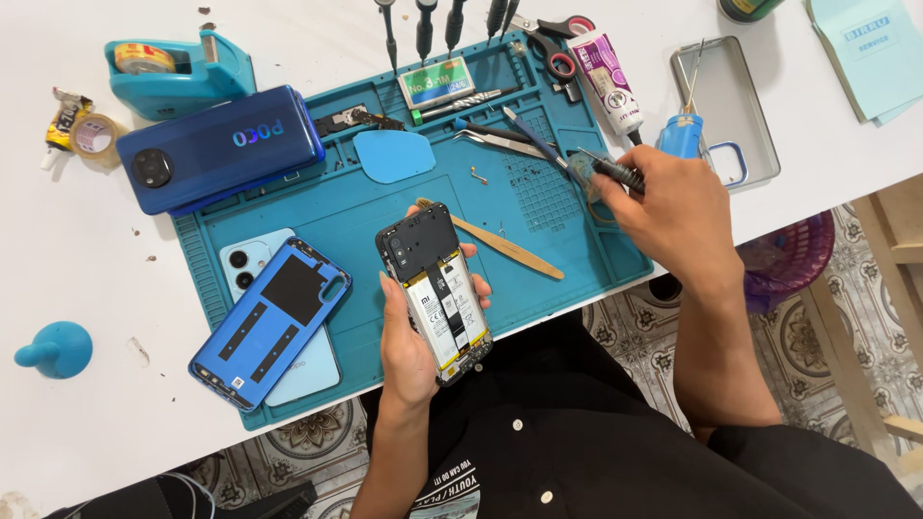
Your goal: The person repairs a smartphone at a workbench. They hold the opened phone, use a screwdriver and a pry tool to work on the internal components, remove the battery and set it on the mat, then brush the empty phone chassis with a wooden-handled brush.
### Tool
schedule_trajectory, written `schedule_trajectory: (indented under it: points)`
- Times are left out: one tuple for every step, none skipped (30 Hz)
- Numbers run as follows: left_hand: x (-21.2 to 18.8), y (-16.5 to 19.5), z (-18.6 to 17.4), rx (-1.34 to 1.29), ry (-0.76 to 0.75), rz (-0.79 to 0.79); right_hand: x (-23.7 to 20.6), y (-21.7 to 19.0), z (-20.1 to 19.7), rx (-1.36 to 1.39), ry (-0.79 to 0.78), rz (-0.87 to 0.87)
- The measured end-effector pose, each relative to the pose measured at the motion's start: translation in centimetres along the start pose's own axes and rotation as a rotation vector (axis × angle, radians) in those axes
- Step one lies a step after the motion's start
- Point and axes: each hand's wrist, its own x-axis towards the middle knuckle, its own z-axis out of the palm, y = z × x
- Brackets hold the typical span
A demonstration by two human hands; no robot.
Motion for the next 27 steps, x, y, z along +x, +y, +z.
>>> schedule_trajectory:
  points:
    - [0.0,0.0,0.0,0.012,0.0,0.002,0.0,-0.1,0.1,-0.019,0.01,0.0]
    - [-0.1,0.1,0.0,0.024,0.002,0.005,0.0,-0.2,0.1,-0.038,0.019,-0.001]
    - [-0.1,0.1,0.0,0.036,0.004,0.008,0.1,-0.3,0.1,-0.056,0.028,-0.001]
    - [-0.1,0.1,0.0,0.032,0.003,0.01,0.2,-0.4,0.1,-0.046,0.037,-0.026]
    - [-0.1,0.0,0.0,0.028,0.003,0.01,0.2,-0.5,0.2,-0.036,0.045,-0.048]
    - [-0.1,0.0,-0.1,0.024,0.002,0.007,0.2,-0.8,0.3,-0.026,0.052,-0.067]
    - [-0.1,-0.1,-0.1,0.019,0.005,-0.001,0.3,-0.9,0.5,-0.016,0.021,-0.098]
    - [-0.1,-0.2,-0.1,0.013,0.008,-0.007,0.4,-1.2,0.8,-0.005,-0.01,-0.131]
    - [-0.1,-0.3,-0.2,0.006,0.011,-0.014,0.5,-1.4,1.0,0.005,-0.041,-0.163]
    - [-0.1,-0.3,-0.2,0.007,0.01,-0.014,0.5,-1.5,1.1,0.0,-0.066,-0.197]
    - [0.0,-0.4,-0.2,0.008,0.008,-0.01,0.6,-1.7,1.3,-0.003,-0.09,-0.234]
    - [0.0,-0.4,-0.3,0.009,0.007,-0.006,0.7,-1.7,1.4,-0.006,-0.113,-0.272]
    - [0.0,-0.5,-0.3,-0.002,0.013,-0.01,0.8,-1.8,1.4,-0.031,-0.108,-0.267]
    - [0.1,-0.4,-0.4,-0.014,0.02,-0.016,1.0,-1.8,1.6,-0.055,-0.103,-0.26]
    - [0.1,-0.5,-0.3,-0.026,0.027,-0.022,1.1,-1.7,1.5,-0.08,-0.099,-0.252]
    - [0.2,-0.5,-0.3,-0.013,0.02,-0.009,1.2,-1.4,1.3,-0.031,-0.111,-0.265]
    - [0.4,-0.6,-0.3,-0.002,0.01,0.002,1.2,-0.9,0.9,0.015,-0.122,-0.275]
    - [0.5,-0.6,-0.3,0.011,-0.001,0.008,1.1,-0.3,0.4,0.064,-0.133,-0.28]
    - [0.5,-0.6,-0.2,0.006,0.003,0.01,1.0,0.5,-0.3,0.069,-0.119,-0.225]
    - [0.5,-0.6,-0.2,0.002,0.005,0.013,1.0,1.5,-1.2,0.074,-0.102,-0.17]
    - [0.7,-0.6,-0.1,-0.003,0.004,0.017,0.9,2.4,-1.9,0.079,-0.083,-0.115]
    - [0.7,-0.6,0.0,-0.01,0.005,0.015,0.8,3.3,-2.6,0.084,-0.038,-0.14]
    - [0.8,-0.6,0.1,-0.017,0.005,0.014,0.7,4.1,-3.2,0.088,0.007,-0.165]
    - [0.8,-0.7,0.2,-0.024,0.004,0.014,0.5,4.8,-3.6,0.091,0.054,-0.192]
    - [0.9,-0.8,0.3,-0.035,0.003,0.012,0.4,5.2,-3.8,0.075,0.032,-0.159]
    - [0.9,-0.8,0.4,-0.045,0.004,0.011,0.3,5.5,-4.0,0.061,0.009,-0.127]
    - [0.9,-0.9,0.5,-0.054,0.007,0.01,0.2,5.7,-4.2,0.048,-0.017,-0.097]
